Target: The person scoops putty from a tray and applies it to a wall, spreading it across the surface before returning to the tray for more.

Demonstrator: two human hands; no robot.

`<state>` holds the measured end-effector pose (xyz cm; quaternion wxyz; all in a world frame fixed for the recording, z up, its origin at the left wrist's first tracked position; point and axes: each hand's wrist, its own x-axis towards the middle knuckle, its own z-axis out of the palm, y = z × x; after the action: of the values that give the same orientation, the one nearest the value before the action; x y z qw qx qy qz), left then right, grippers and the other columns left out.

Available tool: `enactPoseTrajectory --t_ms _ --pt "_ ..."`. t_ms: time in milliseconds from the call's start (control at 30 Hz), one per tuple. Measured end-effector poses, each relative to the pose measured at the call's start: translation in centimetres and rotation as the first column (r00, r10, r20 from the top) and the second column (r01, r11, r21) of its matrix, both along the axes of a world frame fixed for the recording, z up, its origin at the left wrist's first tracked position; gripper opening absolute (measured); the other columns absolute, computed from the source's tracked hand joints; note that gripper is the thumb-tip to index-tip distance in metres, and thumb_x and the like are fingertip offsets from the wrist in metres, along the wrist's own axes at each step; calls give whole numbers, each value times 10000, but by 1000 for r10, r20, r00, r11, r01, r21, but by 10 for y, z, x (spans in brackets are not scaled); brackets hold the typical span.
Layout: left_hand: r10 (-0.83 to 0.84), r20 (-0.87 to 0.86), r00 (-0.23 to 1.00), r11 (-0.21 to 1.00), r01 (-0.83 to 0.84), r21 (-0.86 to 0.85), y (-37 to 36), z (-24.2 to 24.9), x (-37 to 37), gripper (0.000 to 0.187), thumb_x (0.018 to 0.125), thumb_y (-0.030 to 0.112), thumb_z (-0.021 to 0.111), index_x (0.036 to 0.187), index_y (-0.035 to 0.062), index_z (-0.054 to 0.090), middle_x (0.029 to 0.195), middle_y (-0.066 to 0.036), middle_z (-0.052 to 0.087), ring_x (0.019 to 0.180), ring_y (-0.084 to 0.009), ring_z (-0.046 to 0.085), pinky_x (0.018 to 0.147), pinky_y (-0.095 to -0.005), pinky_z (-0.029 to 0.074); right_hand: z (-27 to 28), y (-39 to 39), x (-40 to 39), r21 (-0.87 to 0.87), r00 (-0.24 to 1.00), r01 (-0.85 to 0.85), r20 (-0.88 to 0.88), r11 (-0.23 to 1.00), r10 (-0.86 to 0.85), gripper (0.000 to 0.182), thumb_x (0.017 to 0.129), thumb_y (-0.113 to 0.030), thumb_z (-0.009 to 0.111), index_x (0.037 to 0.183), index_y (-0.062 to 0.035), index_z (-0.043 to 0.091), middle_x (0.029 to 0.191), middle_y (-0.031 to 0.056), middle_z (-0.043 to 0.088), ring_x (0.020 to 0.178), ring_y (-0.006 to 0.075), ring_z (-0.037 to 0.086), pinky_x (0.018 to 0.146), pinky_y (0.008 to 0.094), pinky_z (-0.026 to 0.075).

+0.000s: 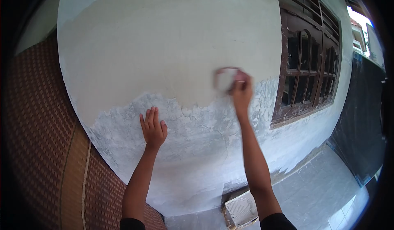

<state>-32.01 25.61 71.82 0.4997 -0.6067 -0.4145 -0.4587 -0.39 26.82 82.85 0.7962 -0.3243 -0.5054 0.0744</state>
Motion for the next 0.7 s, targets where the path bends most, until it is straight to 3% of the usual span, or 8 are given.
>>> enactPoseTrajectory --t_ms 33,67,167,300,400,467,567,700 --pt "0 0 1000 1000 0 4 0 0 0 513 933 199 467 1407 9 418 1419 -119 435 1360 -281 356 1151 -536 229 -6 6 -30 214 969 141 169 967 -179 200 973 -171 552 1117 -35 586 809 43 559 683 110 518 588 292 456" --pt "-4 -2 1000 1000 4 1 0 0 0 513 933 199 467 1407 9 418 1419 -119 435 1360 -281 356 1151 -536 229 -5 -7 -58 304 943 76 288 950 -167 186 950 -145 567 1101 -39 591 816 92 575 729 176 527 652 346 448" --pt "-8 -19 1000 1000 8 1 -1 1 -3 506 945 201 455 1412 9 411 1429 -119 426 1368 -281 343 1152 -535 224 0 -21 -83 345 855 52 469 937 -220 157 925 -124 585 1064 -55 605 841 136 593 777 246 534 697 378 437" --pt "-6 -36 999 1000 5 -27 -2 0 -5 511 961 201 437 1422 -13 382 1441 -148 406 1365 -312 337 1152 -546 201 7 27 -9 242 941 283 115 928 -318 171 918 -126 579 1062 -39 614 935 162 635 834 324 574 754 425 435" --pt "-5 -20 1000 998 4 -56 -2 -3 0 527 965 202 432 1428 -38 355 1447 -181 387 1363 -342 324 1152 -557 176 9 29 64 64 950 206 -251 977 -183 251 955 -203 595 1070 20 589 920 112 629 817 184 599 737 325 487" --pt "-7 -2 1000 998 7 -59 1 -3 7 532 967 207 433 1430 -42 347 1449 -187 381 1369 -346 313 1155 -557 165 9 15 70 62 948 197 -267 978 -174 263 962 -215 589 1079 20 576 911 107 620 813 178 598 730 314 487" --pt "0 56 998 998 4 -62 1 -6 16 546 972 214 433 1438 -52 325 1466 -205 348 1388 -354 280 1158 -559 140 9 2 15 36 998 -21 -59 999 23 239 973 -210 566 1097 -6 572 889 102 569 773 179 554 687 322 464" --pt "13 110 994 993 0 -120 -9 -4 24 565 980 229 442 1450 -51 302 1484 -212 323 1404 -354 259 1159 -553 140 2 -18 -62 343 894 1 421 939 -154 148 894 -104 610 1036 -64 609 895 105 617 801 285 499 758 387 371"
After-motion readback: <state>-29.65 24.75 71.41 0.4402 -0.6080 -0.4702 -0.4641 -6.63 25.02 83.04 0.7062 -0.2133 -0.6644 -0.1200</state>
